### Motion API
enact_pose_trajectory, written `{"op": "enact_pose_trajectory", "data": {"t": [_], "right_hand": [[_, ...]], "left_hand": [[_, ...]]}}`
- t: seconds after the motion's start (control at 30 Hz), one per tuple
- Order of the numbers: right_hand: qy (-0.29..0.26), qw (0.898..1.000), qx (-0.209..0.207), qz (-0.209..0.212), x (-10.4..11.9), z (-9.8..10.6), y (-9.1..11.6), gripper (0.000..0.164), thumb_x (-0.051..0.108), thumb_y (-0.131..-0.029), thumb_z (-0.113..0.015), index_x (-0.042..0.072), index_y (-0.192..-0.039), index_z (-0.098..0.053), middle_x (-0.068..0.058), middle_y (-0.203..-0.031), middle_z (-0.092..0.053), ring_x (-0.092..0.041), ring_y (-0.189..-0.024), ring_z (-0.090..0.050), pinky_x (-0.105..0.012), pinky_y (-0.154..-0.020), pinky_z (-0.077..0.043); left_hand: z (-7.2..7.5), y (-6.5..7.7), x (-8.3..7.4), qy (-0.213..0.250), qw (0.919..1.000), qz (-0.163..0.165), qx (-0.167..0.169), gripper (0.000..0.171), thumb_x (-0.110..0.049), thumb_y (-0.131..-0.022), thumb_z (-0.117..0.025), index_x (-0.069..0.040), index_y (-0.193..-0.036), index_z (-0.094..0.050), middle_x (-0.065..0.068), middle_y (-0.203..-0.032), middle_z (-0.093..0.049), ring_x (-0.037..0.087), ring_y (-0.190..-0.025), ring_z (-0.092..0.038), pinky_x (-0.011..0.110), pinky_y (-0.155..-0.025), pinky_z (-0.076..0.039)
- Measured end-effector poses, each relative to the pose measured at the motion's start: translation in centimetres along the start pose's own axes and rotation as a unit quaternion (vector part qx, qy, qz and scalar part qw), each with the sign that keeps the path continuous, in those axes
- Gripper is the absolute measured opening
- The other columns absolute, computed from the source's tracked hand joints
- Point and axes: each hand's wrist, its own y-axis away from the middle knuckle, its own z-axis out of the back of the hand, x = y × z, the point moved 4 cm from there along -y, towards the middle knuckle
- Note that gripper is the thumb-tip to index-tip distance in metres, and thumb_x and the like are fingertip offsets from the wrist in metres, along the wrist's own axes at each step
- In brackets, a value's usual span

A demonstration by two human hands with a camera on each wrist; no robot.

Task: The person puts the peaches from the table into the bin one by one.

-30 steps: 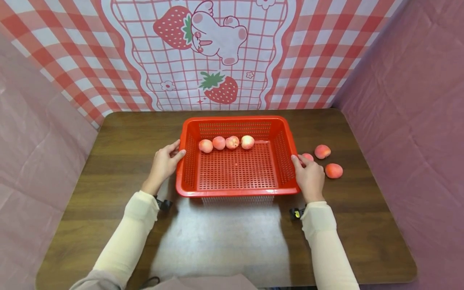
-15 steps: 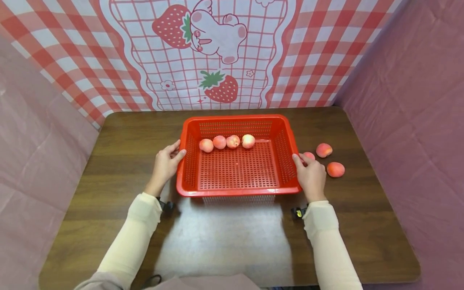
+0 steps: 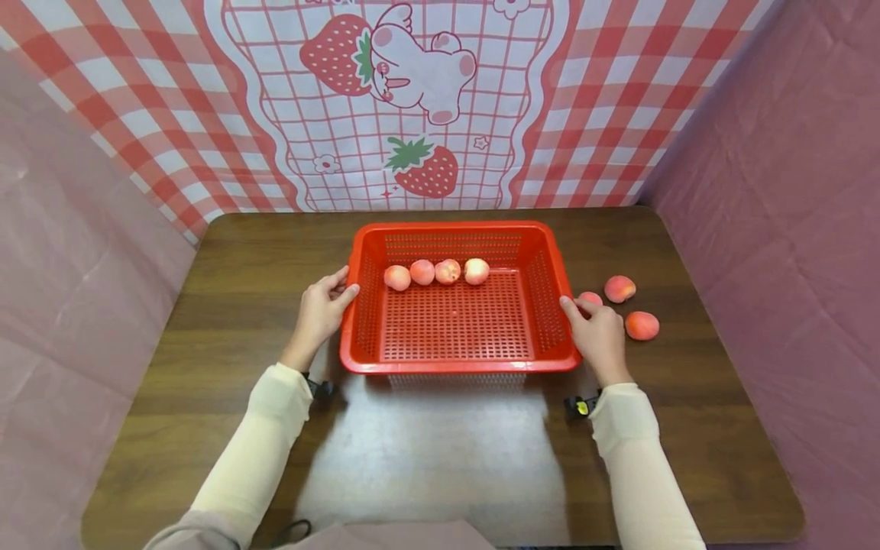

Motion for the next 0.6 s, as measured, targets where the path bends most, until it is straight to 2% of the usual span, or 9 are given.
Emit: {"op": "enact_pose_trajectory", "data": {"t": [0.2, 0.3, 0.4, 0.5, 0.6], "right_hand": [[-0.033, 0.999, 0.031, 0.013, 0.0, 0.7, -0.2, 0.058, 0.047, -0.096, -0.053, -0.004, -0.122, -0.064, -0.023, -0.092, -0.07, 0.001, -0.057, -0.055, -0.016, -0.054, -0.047], [-0.045, 0.997, 0.051, 0.021, 0.2, 1.1, -0.3, 0.059, 0.046, -0.097, -0.054, -0.004, -0.126, -0.061, -0.029, -0.104, -0.068, 0.004, -0.058, -0.057, -0.017, -0.053, -0.051], [-0.028, 0.998, 0.046, 0.04, 0.4, 1.5, -0.3, 0.056, 0.044, -0.097, -0.054, -0.004, -0.124, -0.063, -0.029, -0.106, -0.069, 0.006, -0.061, -0.057, -0.015, -0.054, -0.049], [0.005, 0.998, 0.024, 0.059, 0.6, 1.9, -0.4, 0.049, 0.041, -0.097, -0.056, -0.002, -0.118, -0.067, -0.026, -0.102, -0.071, 0.0, -0.067, -0.059, -0.014, -0.059, -0.045], [0.03, 0.997, 0.006, 0.069, 0.7, 2.3, -0.5, 0.043, 0.038, -0.097, -0.057, -0.001, -0.113, -0.07, -0.024, -0.099, -0.072, -0.019, -0.076, -0.066, -0.022, -0.067, -0.046]], "left_hand": [[0.0, 0.2, 0.0, 0.002, 0.9999, -0.004, -0.009, 0.047, -0.017, -0.091, -0.068, 0.001, -0.133, -0.057, 0.023, -0.111, -0.068, 0.033, -0.099, -0.068, 0.042, -0.09, -0.056], [0.0, 0.2, 0.0, 0.009, 0.9999, -0.004, -0.01, 0.047, -0.017, -0.091, -0.068, 0.001, -0.134, -0.057, 0.023, -0.111, -0.068, 0.033, -0.1, -0.068, 0.042, -0.09, -0.056], [0.0, 0.1, 0.0, 0.012, 0.9999, -0.003, -0.01, 0.047, -0.017, -0.091, -0.067, 0.0, -0.134, -0.057, 0.023, -0.111, -0.068, 0.033, -0.1, -0.068, 0.042, -0.09, -0.056], [-0.1, 0.0, 0.2, 0.013, 0.9999, -0.002, -0.01, 0.047, -0.016, -0.091, -0.067, 0.001, -0.134, -0.056, 0.023, -0.11, -0.067, 0.033, -0.099, -0.067, 0.042, -0.09, -0.056], [-0.2, 0.0, 0.2, 0.013, 0.9999, -0.001, -0.008, 0.047, -0.017, -0.092, -0.067, 0.001, -0.134, -0.056, 0.023, -0.109, -0.067, 0.033, -0.099, -0.067, 0.042, -0.089, -0.056]]}}
